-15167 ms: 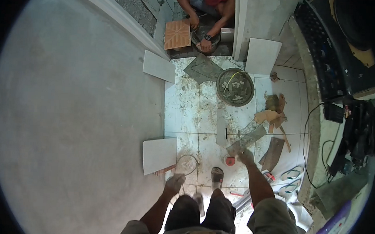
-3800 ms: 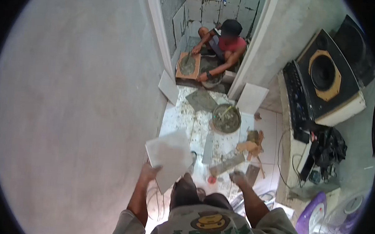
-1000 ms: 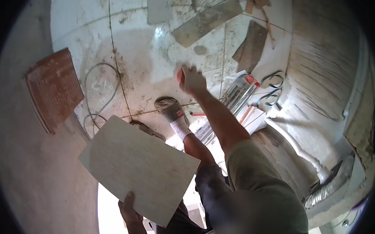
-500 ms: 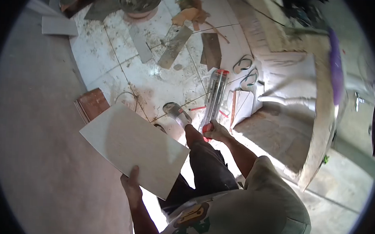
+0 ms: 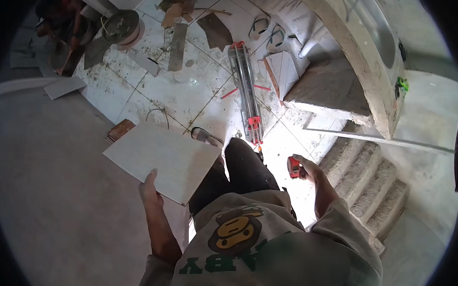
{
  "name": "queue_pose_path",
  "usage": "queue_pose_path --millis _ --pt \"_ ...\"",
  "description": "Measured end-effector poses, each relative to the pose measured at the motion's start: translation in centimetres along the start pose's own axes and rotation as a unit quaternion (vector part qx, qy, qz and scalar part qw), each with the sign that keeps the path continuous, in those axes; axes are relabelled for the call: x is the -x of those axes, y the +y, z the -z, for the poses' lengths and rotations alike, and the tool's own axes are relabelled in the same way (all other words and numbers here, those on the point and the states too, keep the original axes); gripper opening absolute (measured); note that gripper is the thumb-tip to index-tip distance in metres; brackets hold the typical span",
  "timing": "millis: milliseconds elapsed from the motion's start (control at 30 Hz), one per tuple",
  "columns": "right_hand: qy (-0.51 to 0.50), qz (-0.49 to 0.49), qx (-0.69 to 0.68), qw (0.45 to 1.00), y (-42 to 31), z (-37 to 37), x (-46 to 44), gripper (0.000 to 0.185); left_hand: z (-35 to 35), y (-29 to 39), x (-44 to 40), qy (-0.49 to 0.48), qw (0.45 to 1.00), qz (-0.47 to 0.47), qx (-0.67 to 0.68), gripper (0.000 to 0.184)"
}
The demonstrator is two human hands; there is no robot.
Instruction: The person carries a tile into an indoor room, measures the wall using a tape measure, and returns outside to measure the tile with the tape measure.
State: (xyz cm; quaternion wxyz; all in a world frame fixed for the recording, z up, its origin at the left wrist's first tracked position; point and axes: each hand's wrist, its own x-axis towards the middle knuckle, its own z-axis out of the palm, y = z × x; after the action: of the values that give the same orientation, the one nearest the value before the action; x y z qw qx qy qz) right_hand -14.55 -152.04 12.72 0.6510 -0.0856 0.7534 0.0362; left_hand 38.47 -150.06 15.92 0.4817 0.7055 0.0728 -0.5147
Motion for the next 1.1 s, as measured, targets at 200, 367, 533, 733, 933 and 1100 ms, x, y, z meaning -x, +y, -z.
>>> queue_pose_path --millis 200,367,533,733,933,1100 --pt "-0.086 0.003 -0.172 0.981 7.5 2.2 0.6 0.072 -2.4 -3.7 2.3 -0.062 0.997 -0.003 0.044 0.047" --pt "-0.167 0.083 -0.179 0.966 8.7 2.4 -0.5 0.062 -3.4 -8.1 9.0 -0.104 0.992 -0.035 0.056 0.049" --pt "-0.206 0.177 -0.134 0.953 14.7 5.6 -3.8 0.057 0.3 -18.0 17.9 -0.123 0.977 -0.131 0.111 0.047" --pt "-0.163 0.168 -0.151 0.960 25.7 13.4 -6.9 0.044 5.5 -28.4 30.0 -0.175 0.965 -0.137 0.142 0.044" --pt "-0.158 0.119 -0.090 0.976 31.7 17.1 -2.3 0.054 10.7 -38.1 36.6 -0.134 0.954 -0.023 0.267 0.037" --pt "-0.198 0.135 0.085 0.967 27.2 12.2 -1.9 0.053 15.0 -47.3 39.9 0.064 0.959 0.019 0.276 0.042"
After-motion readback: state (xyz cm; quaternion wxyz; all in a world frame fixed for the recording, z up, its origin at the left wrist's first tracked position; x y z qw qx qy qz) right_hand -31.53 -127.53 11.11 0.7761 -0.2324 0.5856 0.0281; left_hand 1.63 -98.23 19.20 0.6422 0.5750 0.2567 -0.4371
